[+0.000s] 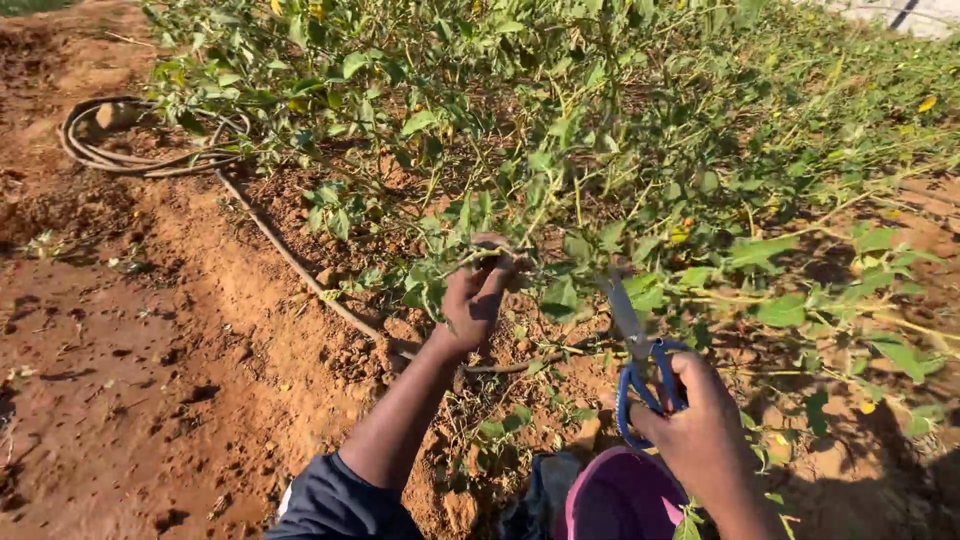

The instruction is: Pruning or harvesting parts of a small plant using scissors and placing them into a bucket.

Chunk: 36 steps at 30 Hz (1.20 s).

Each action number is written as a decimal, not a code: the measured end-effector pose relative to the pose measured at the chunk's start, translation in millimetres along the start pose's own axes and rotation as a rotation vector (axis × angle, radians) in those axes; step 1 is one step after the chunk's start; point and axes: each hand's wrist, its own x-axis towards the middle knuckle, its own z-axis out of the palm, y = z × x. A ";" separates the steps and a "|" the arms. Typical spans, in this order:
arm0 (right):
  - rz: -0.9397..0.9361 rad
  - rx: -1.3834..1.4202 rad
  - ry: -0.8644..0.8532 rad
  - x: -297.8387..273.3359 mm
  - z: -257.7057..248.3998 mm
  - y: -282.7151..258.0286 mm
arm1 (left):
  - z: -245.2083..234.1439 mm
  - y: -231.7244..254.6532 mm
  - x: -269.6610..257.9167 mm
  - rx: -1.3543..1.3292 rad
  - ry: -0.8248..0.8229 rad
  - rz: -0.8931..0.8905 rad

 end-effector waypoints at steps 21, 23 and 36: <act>-0.659 -0.572 0.290 7.4 46.0 -10.7 | -25.1 -84.6 -56.0 -0.028 -0.179 -0.311; -0.704 -0.676 0.319 13.2 31.4 -23.3 | -29.7 -56.5 -51.6 0.366 -0.236 -0.184; -0.829 -0.941 0.283 33.8 -10.6 -50.4 | -28.6 15.4 -36.1 -0.038 0.006 0.502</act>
